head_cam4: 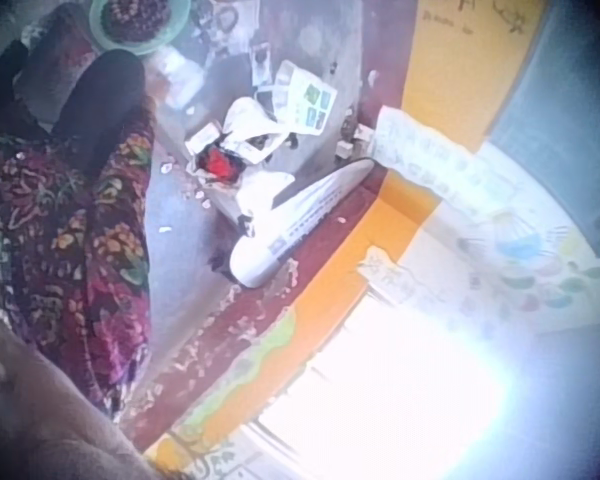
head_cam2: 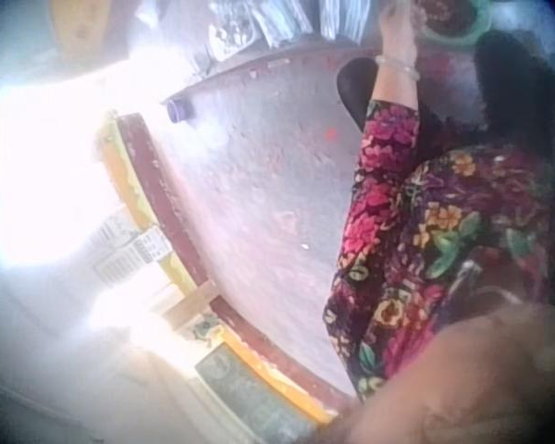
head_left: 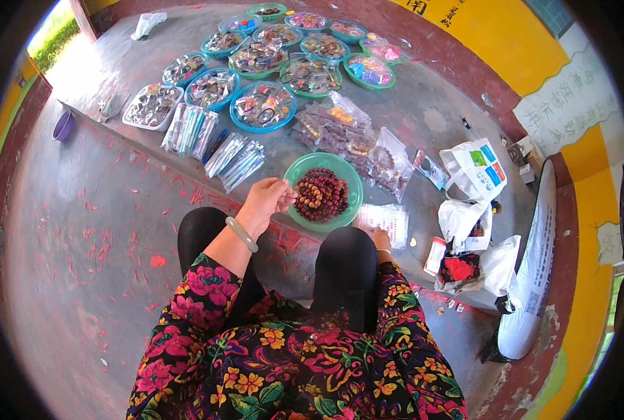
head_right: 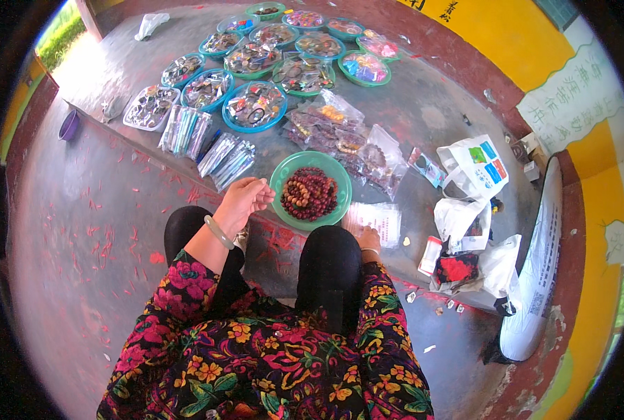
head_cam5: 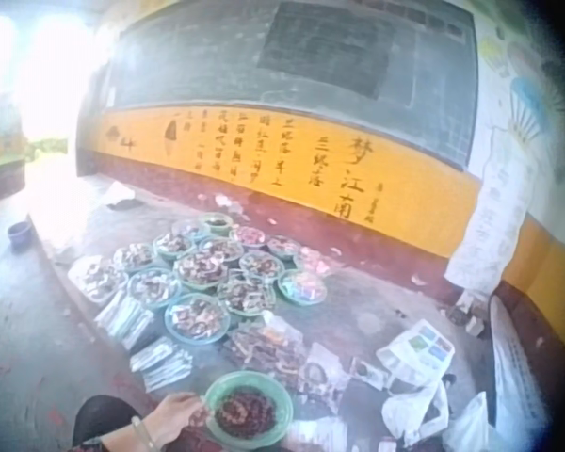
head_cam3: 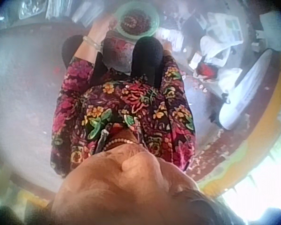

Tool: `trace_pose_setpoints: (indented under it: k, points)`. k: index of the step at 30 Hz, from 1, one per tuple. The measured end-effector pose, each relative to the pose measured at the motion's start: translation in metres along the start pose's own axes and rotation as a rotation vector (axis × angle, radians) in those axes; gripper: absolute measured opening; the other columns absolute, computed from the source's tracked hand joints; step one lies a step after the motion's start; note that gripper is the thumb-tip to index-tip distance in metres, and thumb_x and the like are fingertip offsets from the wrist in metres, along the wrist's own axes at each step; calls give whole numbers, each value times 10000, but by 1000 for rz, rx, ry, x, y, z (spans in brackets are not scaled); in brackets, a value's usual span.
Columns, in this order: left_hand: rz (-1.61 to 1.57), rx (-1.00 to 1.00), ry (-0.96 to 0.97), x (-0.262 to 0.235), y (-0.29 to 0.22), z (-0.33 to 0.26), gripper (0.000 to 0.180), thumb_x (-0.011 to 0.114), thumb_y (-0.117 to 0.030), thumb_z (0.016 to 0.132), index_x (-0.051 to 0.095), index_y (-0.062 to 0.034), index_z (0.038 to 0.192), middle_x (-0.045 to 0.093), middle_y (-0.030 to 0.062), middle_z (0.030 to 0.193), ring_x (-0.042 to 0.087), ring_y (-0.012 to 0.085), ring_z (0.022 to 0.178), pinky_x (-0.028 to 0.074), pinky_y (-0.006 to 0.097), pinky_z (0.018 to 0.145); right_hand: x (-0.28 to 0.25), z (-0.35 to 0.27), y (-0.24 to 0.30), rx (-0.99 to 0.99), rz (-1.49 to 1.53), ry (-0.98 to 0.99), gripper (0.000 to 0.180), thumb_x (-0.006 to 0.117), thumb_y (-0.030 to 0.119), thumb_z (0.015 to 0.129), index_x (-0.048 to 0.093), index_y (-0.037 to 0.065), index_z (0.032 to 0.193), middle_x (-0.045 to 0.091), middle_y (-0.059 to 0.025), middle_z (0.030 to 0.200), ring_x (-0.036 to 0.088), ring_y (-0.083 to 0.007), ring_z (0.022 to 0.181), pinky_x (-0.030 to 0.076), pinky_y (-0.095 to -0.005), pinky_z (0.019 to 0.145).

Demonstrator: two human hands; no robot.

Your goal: The person sits on the floor and repeatedly scoops red beads from a green bowl into small plastic bags using a white scoop. The person then places the filled bags onto a pile of similar packages on the floor.

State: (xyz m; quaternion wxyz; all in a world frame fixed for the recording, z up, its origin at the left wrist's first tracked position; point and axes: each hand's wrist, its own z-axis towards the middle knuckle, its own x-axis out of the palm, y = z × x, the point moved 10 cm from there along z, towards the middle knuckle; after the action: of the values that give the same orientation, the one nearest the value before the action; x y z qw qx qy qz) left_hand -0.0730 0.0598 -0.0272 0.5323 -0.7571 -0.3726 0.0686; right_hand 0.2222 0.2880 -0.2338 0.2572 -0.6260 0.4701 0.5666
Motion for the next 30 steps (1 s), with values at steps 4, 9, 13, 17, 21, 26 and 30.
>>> trace_pose_setpoints:
  k: [4, 9, 13, 17, 21, 26, 30]
  points:
    - [20, -2, 7, 4, 1, 1, 217, 522, -261, 868, 560, -64, 784, 605, 46, 785, 561, 122, 705, 442, 243, 638, -2, 3, -4, 24, -36, 9, 362, 471, 364, 789, 614, 39, 860, 594, -212, 927, 574, -372, 864, 463, -447, 755]
    - [24, 1, 23, 5, 2, 1, 223, 524, -264, 866, 565, -65, 774, 601, 44, 781, 556, 119, 702, 439, 244, 638, -20, -2, -11, 115, 71, -57, 254, 461, 214, 770, 626, 21, 795, 604, -221, 859, 589, -364, 833, 469, -431, 753]
    - [46, 4, 27, 6, -1, 1, 222, 519, -255, 868, 570, -54, 790, 601, 45, 783, 555, 117, 702, 437, 242, 635, -42, 0, -28, 118, 121, -194, 266, 471, 268, 767, 647, 68, 767, 614, -200, 786, 594, -363, 774, 470, -434, 720]
    - [71, 20, 38, 7, -4, -2, 210, 512, -231, 869, 575, -40, 812, 603, 48, 794, 556, 114, 711, 434, 235, 623, -98, 0, -19, -41, 386, -285, 228, 511, 256, 779, 633, 63, 784, 631, -175, 801, 613, -330, 752, 489, -399, 676]
    - [167, 74, 43, 12, -9, -2, 179, 516, -194, 863, 582, -29, 842, 609, 45, 803, 556, 100, 724, 431, 224, 623, -108, 1, 23, 79, 1553, 224, 252, 573, 225, 805, 563, 32, 968, 601, -117, 1030, 595, -264, 878, 475, -378, 730]
    - [203, 374, 134, 26, -36, -10, 312, 595, -158, 813, 512, -48, 1093, 545, 69, 1046, 525, 100, 862, 428, 225, 668, -197, -66, 188, -332, 1649, 743, 320, 591, 234, 798, 536, -25, 978, 575, -218, 1035, 573, -293, 936, 450, -355, 793]
    - [1, 339, 314, 30, -45, -24, 476, 628, -138, 785, 431, -67, 1212, 480, 62, 1164, 496, 108, 918, 424, 230, 651, -190, -89, 247, -450, 1564, 975, 271, 551, 191, 813, 535, -37, 958, 584, -214, 1005, 584, -288, 922, 455, -338, 797]
